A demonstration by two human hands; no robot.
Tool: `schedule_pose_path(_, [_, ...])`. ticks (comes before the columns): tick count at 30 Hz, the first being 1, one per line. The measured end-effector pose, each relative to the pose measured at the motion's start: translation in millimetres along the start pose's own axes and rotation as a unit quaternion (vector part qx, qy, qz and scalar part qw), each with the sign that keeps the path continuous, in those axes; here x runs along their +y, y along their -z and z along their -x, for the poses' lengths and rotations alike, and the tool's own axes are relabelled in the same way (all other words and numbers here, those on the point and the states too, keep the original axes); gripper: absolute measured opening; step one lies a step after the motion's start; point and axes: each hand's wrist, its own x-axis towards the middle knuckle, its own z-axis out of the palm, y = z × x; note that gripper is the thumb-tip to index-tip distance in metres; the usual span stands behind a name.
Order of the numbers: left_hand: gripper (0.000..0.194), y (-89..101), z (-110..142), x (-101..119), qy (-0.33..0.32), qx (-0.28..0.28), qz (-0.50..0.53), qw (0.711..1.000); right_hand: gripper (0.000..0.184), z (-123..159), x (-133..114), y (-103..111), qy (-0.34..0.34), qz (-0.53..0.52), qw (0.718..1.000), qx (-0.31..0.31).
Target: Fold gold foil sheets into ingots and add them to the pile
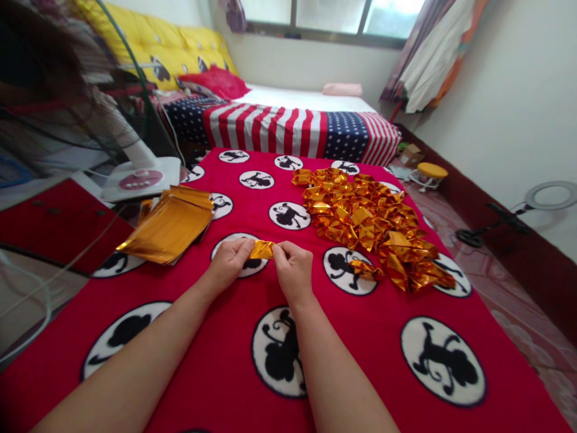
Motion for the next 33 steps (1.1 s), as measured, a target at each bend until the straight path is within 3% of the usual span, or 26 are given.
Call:
schedule_pose_path(7, [0.045,-3.8,-1.7,-0.8,0.036,0.030,0.035,0.998,0.028,-0.3,1.1,-1.7,-0.018,-0.038,0.999,-0.001])
schedule_pose_path(14, [0.043,-1.6,-1.5,-0.5,0.032,0.006,0.066,0.997,0.026,-3.0,-0.1,4.9,0.021,-0.010,0.999,-0.045])
schedule_pose_path(25, [0.043,-1.0,-1.2,-1.2,0.012,-0.011,0.018,1.000,0.028,-2.0,1.8,1.6,-0.033,-0.044,0.998,-0.010])
schedule_pose_path(33, [0.046,-2.0,-2.6,-2.3,0.031,0.025,0.044,0.998,0.027,-1.9,1.5,0.9,-0.013,-0.037,0.999,-0.019])
